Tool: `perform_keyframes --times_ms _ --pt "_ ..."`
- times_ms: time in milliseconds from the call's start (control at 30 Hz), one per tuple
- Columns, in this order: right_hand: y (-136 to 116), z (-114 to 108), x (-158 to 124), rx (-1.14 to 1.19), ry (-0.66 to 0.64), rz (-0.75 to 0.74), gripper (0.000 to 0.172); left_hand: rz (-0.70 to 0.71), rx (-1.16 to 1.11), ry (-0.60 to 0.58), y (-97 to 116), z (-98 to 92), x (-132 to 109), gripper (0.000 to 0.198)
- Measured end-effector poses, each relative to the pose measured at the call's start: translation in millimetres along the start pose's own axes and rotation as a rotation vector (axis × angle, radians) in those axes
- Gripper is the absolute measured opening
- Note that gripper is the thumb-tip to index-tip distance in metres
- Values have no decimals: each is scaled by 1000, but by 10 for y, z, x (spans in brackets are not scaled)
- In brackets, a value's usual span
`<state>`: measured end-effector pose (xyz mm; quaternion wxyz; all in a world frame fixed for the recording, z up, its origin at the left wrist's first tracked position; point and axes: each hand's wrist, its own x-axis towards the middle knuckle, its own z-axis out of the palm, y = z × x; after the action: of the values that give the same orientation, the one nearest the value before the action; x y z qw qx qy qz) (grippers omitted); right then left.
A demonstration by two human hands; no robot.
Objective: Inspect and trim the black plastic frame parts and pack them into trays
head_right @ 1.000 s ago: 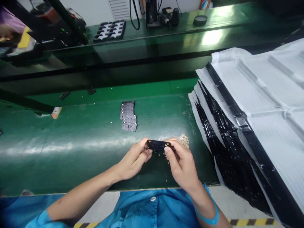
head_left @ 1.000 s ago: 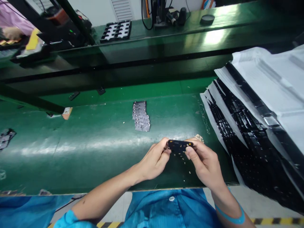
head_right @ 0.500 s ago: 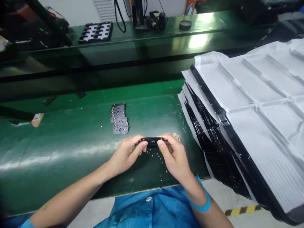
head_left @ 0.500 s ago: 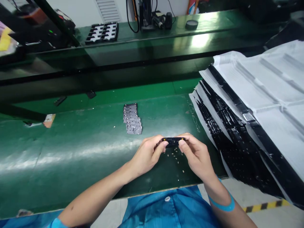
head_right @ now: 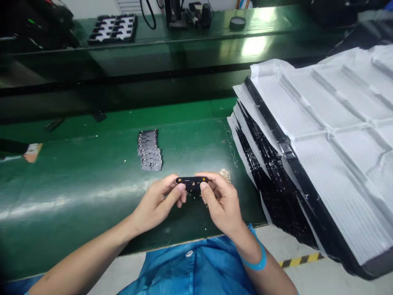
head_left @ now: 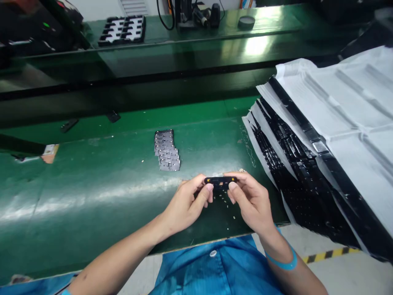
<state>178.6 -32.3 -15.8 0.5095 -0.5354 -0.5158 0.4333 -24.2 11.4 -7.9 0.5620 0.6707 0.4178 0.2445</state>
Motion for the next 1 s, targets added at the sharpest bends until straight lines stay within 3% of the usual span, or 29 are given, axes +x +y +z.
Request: perform_keyframes --times_ms 200,533,800,1000 --pt "8 103 -61 67 112 -97 16 -3 -38 -16 84 52 -128 36" --pt "2 98 -78 144 90 -89 16 -35 25 -18 127 48 -209 38" --pt "3 136 -97 155 140 -20 17 -29 70 -58 128 56 -231 36" --pt "20 175 -136 227 114 137 23 -41 -74 -97 40 95 -260 35"
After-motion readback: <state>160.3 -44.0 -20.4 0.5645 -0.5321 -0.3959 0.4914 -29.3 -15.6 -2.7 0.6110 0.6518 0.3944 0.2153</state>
